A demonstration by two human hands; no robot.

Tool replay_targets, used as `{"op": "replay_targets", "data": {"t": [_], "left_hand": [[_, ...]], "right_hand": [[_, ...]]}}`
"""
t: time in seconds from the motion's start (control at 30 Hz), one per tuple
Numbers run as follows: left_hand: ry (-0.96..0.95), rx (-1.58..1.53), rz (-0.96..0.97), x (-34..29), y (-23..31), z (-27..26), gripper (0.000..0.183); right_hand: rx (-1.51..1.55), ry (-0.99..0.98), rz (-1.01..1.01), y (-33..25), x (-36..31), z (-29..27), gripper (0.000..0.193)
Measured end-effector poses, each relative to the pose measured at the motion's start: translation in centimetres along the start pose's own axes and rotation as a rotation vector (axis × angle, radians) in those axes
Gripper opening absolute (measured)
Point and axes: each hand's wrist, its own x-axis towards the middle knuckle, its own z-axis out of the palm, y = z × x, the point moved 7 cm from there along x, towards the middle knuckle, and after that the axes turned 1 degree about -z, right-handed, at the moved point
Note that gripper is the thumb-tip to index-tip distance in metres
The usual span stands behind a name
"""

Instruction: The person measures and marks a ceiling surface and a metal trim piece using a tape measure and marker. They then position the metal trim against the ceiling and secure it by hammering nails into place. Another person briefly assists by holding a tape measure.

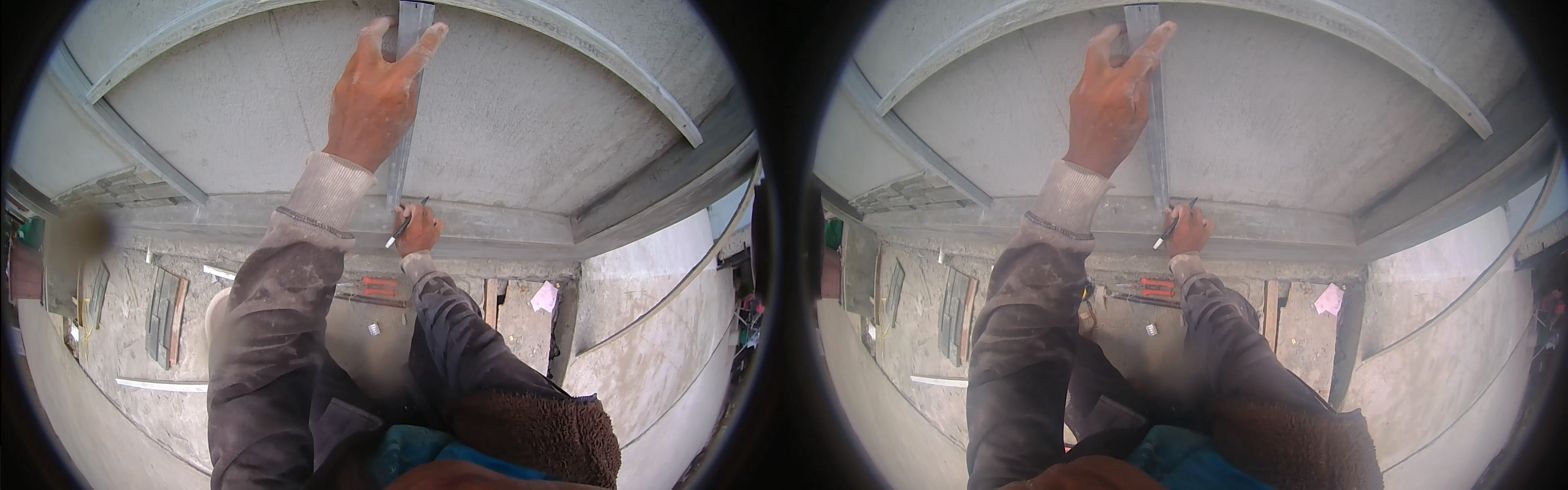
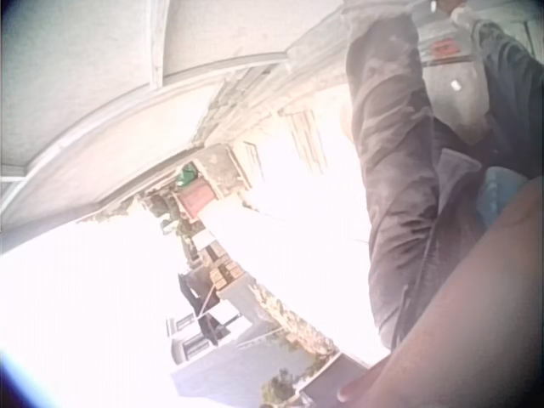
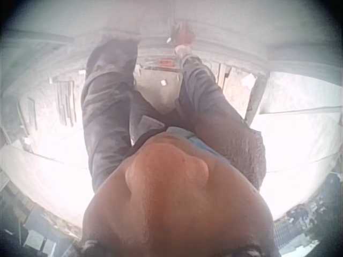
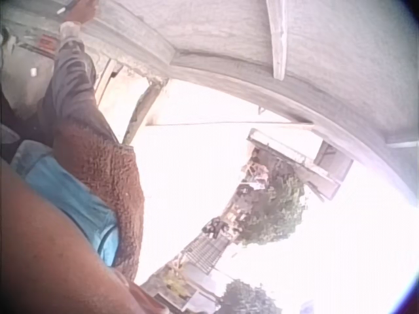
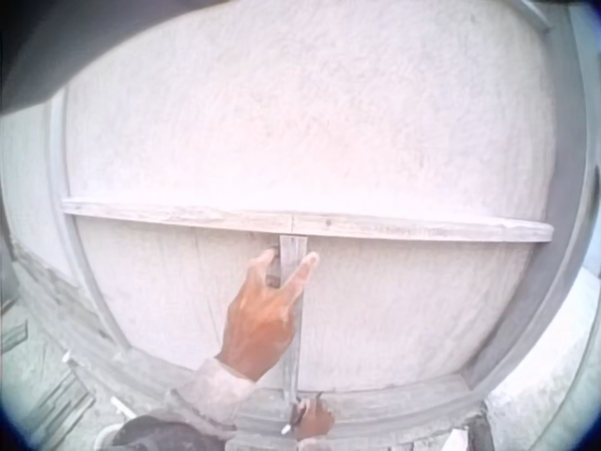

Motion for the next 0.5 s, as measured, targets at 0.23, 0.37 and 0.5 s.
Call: {"op": "replay_targets", "data": {"t": [0.23,0.37,0.5], "left_hand": [[0.046,0.035,0.058,-0.16,-0.24,0.11,0.058],[0.018,0.038,0.016,0.14,-0.12,-0.21,0.053],[0.046,0.019,0.019,0.04,-0.29,-0.22,0.052]], "right_hand": [[0.011,0.009,-0.02,-0.42,0.19,-0.31,0.019],[0.01,0.019,-0.027,-0.45,0.23,-0.39,0.02],[0.018,-0.008,-0.014,-0.12,-0.04,0.12,0.018]]}}
